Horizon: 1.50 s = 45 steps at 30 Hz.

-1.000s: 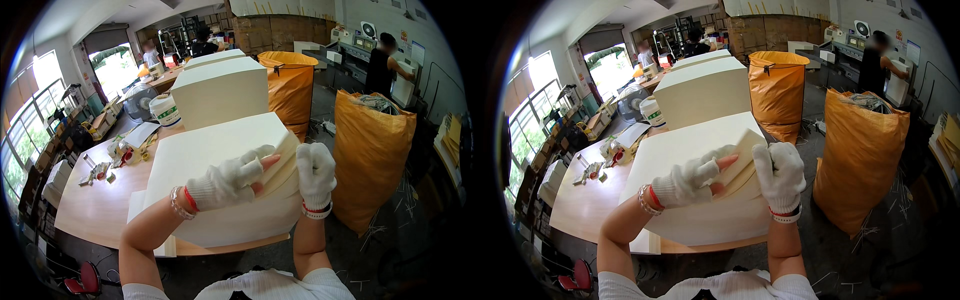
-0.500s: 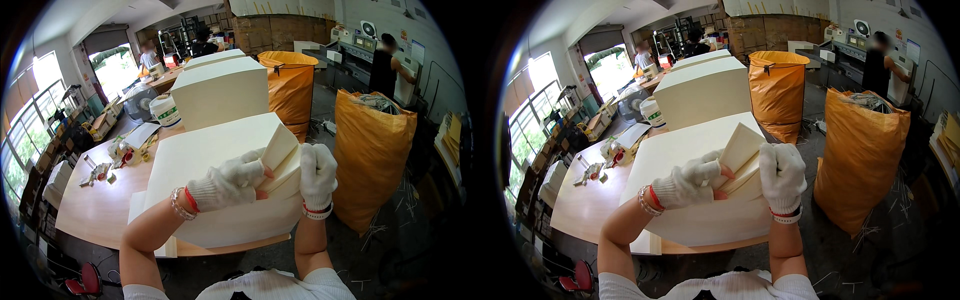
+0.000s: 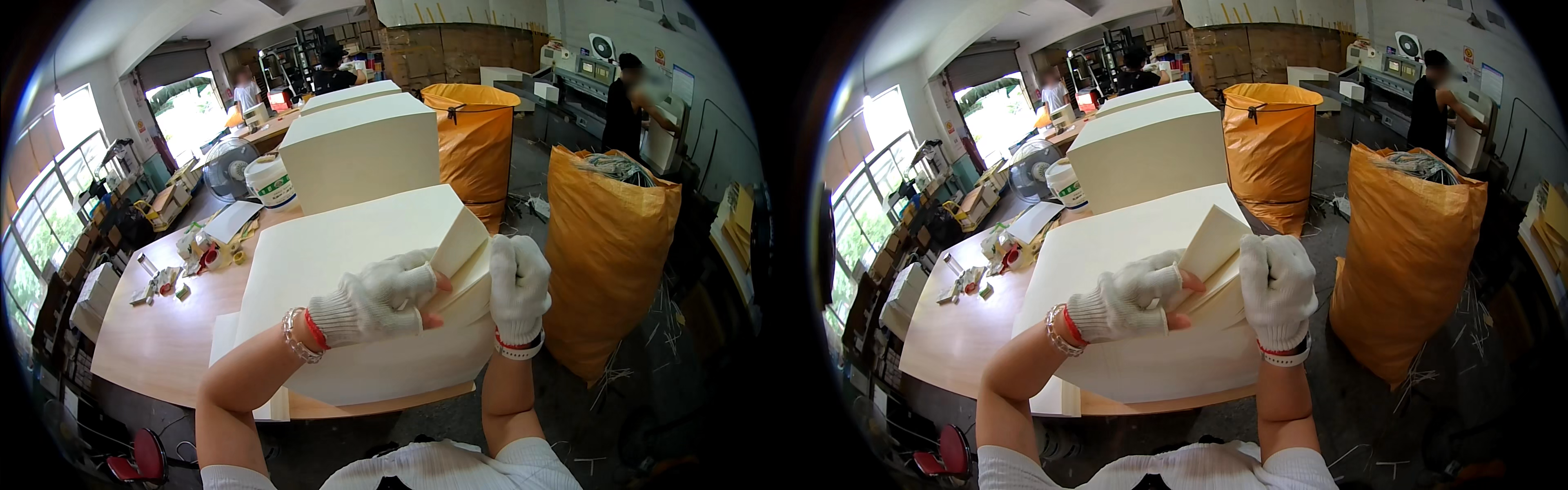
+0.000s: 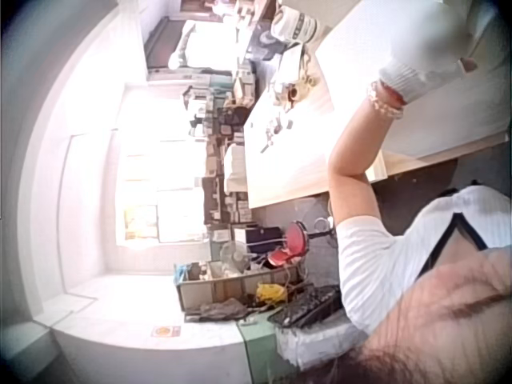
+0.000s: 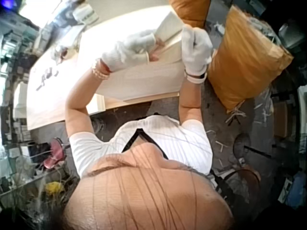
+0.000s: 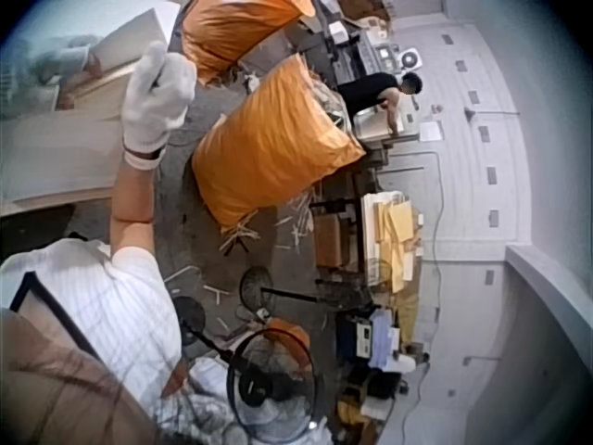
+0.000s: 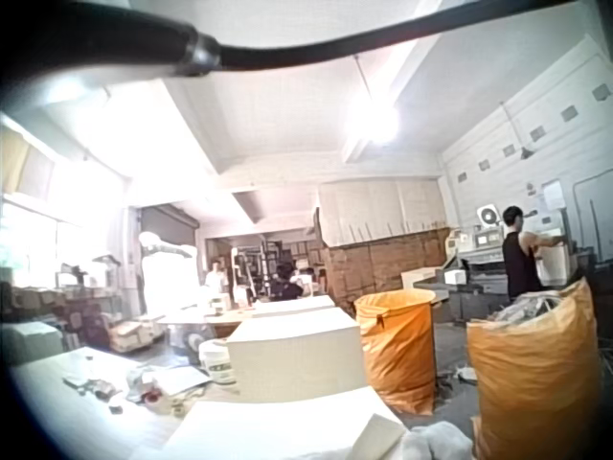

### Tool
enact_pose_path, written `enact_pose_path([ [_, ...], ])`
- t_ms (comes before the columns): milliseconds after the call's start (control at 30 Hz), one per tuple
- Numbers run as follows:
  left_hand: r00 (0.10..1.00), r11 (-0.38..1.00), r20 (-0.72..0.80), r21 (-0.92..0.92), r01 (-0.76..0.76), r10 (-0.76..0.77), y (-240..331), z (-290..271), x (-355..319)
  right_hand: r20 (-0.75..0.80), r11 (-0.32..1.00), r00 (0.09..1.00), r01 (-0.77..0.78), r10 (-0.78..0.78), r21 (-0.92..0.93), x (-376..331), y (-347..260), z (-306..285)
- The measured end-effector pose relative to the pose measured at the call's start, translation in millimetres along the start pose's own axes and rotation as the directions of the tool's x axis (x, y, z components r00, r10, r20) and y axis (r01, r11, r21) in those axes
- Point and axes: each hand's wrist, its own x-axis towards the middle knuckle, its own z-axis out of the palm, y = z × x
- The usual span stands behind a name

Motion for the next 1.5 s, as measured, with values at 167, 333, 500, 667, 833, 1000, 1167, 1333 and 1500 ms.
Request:
enact_pose_path([
  [167,0.999,0.999,-0.017,-0.035,0.028,-0.029,-2.4,-0.4,0.5,0.005,0.999,1.000,0.020,-0.020,-0.028,-0.3,2.6,-1.2],
  [333,0.998,0.999,-0.052,-0.040,0.017,-0.019,2.5,0.5,0.9,-0.011,0.996,0.997,0.070,-0.071,-0.061,0.1,1.1,0.6],
  [500,0.998,0.999,0.040,-0.036,-0.036,0.038,-5.4,0.0,2.6,0.028,0.999,0.999,-0.043,0.043,-0.017,0.9,-1.9,-1.1],
  [667,1.000,1.000,-0.016,-0.013,-0.018,0.018,2.6,-0.2,-0.1,-0.004,0.999,0.999,-0.050,0.050,-0.015,-0.6,-2.0,-0.2],
  [833,0.987,0.990,-0.108,0.084,-0.113,0.122,-9.1,4.4,-0.8,-0.033,0.967,0.974,0.216,-0.222,-0.136,-3.7,7.0,2.9],
  [1000,0.986,0.978,0.000,0.125,-0.168,0.170,-13.6,2.0,-0.1,0.014,0.999,0.999,-0.041,0.041,-0.001,-2.2,-0.3,0.1],
  [1167,0.977,0.991,-0.177,-0.042,-0.124,0.115,-16.2,13.5,-4.1,0.011,0.998,0.999,-0.053,0.053,0.025,-0.5,-3.4,0.4],
  [1333,0.996,0.999,0.090,-0.023,0.029,-0.027,-7.5,-4.0,-0.3,0.018,0.997,0.997,-0.081,0.081,-0.017,-1.7,-1.5,-1.3],
  [1500,0.998,0.996,0.013,-0.064,0.059,-0.058,2.5,-1.7,-0.7,-0.023,0.996,0.996,-0.092,0.091,-0.019,-3.9,-3.5,0.9],
])
